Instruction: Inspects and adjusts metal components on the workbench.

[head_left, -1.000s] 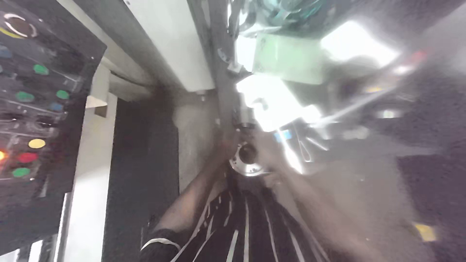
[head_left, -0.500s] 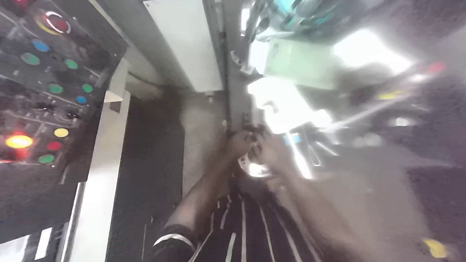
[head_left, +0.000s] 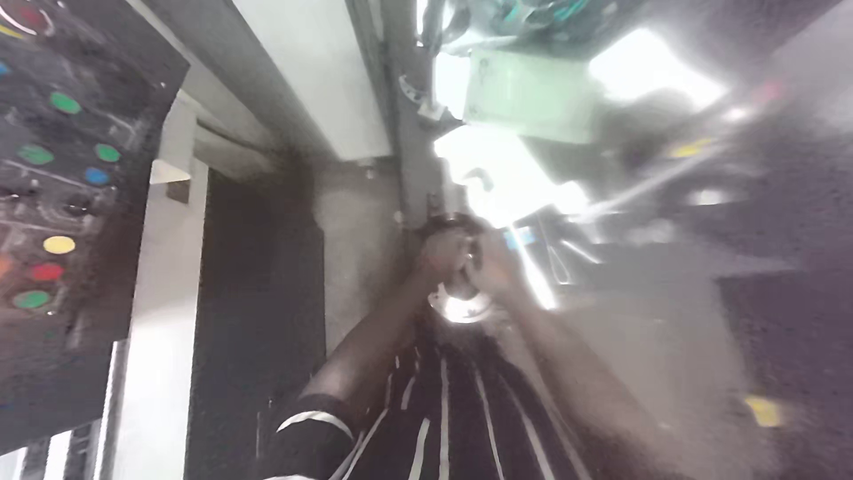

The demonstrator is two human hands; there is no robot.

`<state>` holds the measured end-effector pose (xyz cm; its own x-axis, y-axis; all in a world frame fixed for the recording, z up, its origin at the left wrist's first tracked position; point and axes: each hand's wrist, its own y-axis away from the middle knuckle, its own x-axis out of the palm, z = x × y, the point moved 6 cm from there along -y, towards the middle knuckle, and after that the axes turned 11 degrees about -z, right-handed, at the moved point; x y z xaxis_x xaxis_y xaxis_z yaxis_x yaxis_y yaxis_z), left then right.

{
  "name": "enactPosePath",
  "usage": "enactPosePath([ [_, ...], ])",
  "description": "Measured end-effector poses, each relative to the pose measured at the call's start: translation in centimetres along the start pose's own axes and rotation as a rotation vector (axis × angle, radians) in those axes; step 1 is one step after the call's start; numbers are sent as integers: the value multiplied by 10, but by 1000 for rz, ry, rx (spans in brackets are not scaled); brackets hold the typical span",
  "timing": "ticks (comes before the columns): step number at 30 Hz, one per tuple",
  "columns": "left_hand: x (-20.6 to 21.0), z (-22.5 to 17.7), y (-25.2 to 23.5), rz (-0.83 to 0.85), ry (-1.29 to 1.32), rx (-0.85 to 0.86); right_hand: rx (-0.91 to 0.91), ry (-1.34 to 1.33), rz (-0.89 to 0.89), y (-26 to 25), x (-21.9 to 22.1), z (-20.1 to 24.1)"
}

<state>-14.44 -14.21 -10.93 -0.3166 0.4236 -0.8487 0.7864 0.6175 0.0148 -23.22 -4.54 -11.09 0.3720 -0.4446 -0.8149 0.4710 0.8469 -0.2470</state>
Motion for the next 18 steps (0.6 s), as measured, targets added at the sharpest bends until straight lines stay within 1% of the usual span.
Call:
enactPosePath([
  [3, 1, -3, -9, -1, 76, 87, 99, 17, 45, -2, 1, -6],
  [5, 10, 7, -12, -39, 104, 133, 106, 13, 57, -1, -2, -2],
  [6, 11, 8, -12, -19, 90, 104, 80, 18, 66, -2, -3, 1],
  [8, 4, 3, -4, 85, 81, 9, -21, 33, 89, -2, -2, 5],
  [9, 0, 0, 3, 73, 114, -4, -69, 30, 86, -2, -1, 6],
  [11, -4, 4, 26, -42, 202, -14, -106, 19, 81, -1, 2, 4],
  [14, -4, 18, 64, -153, 142, -87, -36, 4, 113, -4, 4, -3],
  [15, 0, 25, 75, -182, 125, -142, -10, 8, 118, -5, 3, -5],
  [17, 14, 44, 94, -195, 135, -307, 26, 3, 123, -2, 0, -11],
  [18, 21, 53, 100, -219, 158, -352, 46, -16, 120, 1, -4, -15],
])
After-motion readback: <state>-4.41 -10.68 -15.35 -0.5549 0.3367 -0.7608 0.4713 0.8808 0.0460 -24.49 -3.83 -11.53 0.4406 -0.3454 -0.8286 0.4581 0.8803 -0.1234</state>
